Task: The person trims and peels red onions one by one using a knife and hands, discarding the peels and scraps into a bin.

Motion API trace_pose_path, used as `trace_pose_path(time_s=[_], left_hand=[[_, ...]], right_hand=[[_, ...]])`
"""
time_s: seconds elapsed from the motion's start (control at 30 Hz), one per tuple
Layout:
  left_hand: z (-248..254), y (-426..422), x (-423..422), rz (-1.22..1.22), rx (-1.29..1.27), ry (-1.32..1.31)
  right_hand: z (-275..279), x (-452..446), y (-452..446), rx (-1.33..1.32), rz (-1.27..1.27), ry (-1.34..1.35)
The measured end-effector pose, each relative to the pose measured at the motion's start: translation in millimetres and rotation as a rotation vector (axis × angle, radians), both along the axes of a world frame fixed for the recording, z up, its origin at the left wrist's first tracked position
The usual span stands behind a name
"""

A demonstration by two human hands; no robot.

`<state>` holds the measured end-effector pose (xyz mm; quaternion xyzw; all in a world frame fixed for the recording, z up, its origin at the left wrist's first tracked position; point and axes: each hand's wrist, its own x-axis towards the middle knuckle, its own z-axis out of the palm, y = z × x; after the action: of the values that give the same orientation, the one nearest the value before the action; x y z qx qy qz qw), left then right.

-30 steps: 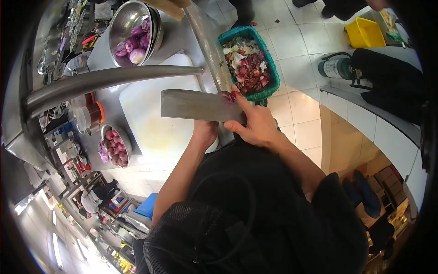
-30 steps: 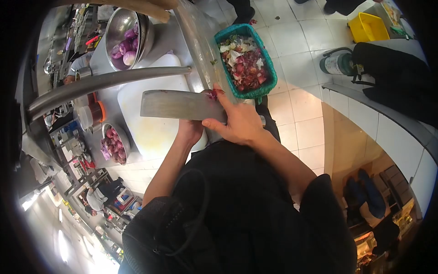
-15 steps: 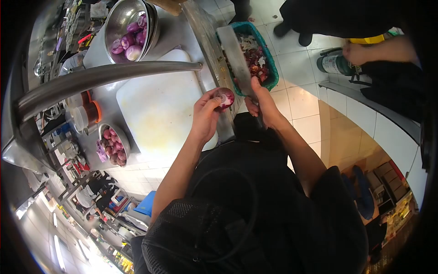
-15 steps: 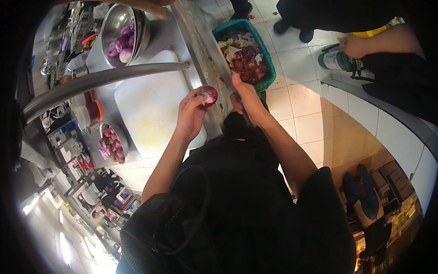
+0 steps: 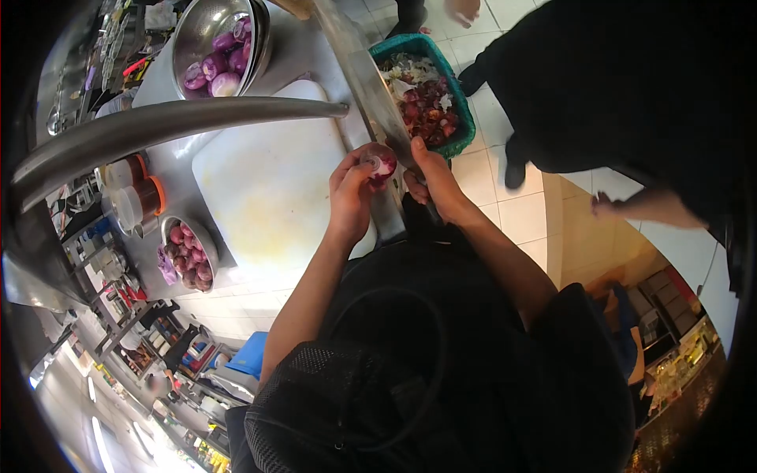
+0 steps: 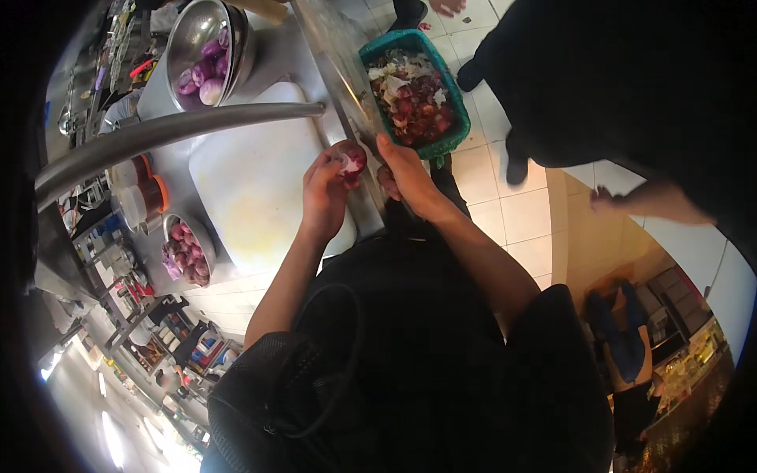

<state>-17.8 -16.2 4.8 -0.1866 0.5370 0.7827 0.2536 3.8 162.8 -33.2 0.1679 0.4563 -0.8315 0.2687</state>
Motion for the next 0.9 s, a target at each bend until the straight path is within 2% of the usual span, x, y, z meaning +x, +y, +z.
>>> trace_pose_path(time_s=[0.2,0.3,0.33,0.4,0.5,0.57,0.9], left_hand=[[2,8,-2,0.053,-0.057,-0.056],[0,11,-1,0.114,-0.055,-0.037],[4,12,-1,0.097,-0.043,-0.016],[6,13,2,0.075,-0.031,0.003],[-10,5,8,0.110,-0.078,0.057],[-25,-1,8,0.110,0.053,0.051],[-10,13,5,0.036,-0.141,0.132]], right_hand=[[14,5,-4,0.036,-0.113,0.091],[15,6,3,0.468,-0.010,0.501],[24,5,7,0.470,-0.014,0.499],[45,6,14,0.717,0.170,0.581],[46,9,13,0.763,0.171,0.587],[43,13,12,0.792,0.164,0.611],[41,16,19,0.859,0.167,0.611]])
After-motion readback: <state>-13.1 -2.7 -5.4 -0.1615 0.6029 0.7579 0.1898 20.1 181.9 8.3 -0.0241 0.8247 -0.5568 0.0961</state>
